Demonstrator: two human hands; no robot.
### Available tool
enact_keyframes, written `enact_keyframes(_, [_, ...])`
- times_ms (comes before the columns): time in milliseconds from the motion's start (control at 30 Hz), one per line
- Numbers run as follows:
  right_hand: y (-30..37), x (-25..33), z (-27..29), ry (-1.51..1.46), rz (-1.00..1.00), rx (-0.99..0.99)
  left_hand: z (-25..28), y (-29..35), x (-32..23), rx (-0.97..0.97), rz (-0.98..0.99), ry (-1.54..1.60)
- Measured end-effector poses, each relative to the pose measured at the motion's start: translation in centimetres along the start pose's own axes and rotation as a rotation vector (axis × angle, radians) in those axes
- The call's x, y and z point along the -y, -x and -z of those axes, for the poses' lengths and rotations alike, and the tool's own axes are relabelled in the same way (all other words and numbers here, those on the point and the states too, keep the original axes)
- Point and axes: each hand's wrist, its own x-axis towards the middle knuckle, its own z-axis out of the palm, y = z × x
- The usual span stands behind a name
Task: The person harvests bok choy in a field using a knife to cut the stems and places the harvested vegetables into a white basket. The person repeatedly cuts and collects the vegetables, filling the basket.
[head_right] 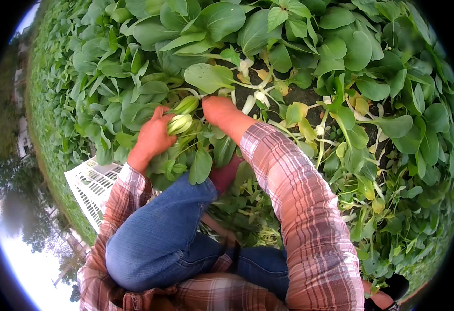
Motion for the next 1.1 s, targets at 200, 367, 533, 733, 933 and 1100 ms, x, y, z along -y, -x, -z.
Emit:
enact_keyframes(200, [1.5,-2.2,0.7,-0.768,-0.102,-0.101,0.9,2.2,-1.5,-0.148,-0.084,-0.001])
enact_keyframes(367, [2.9,-0.5,2.1,-1.654,0.038,0.079,1.0,3.5,-1.8,-0.227,-0.229,-0.057])
enact_keyframes(533, [4.8,-0.1,3.6,-1.513,0.005,0.006,5.1,5.7,-3.7,-0.144,-0.216,0.221])
enact_keyframes(733, [7.7,1.0,6.0,-1.34,0.052,-0.134,10.4,6.4,-5.6,-0.249,-0.151,0.944])
enact_keyframes(933, [9.4,4.0,8.3,-1.295,0.406,-0.201,8.3,2.0,-5.3,-0.006,-0.107,0.796])
enact_keyframes(1100, [10.8,0.5,9.8,-1.144,0.217,-0.108,8.7,1.9,-4.3,-0.17,-0.08,1.092])
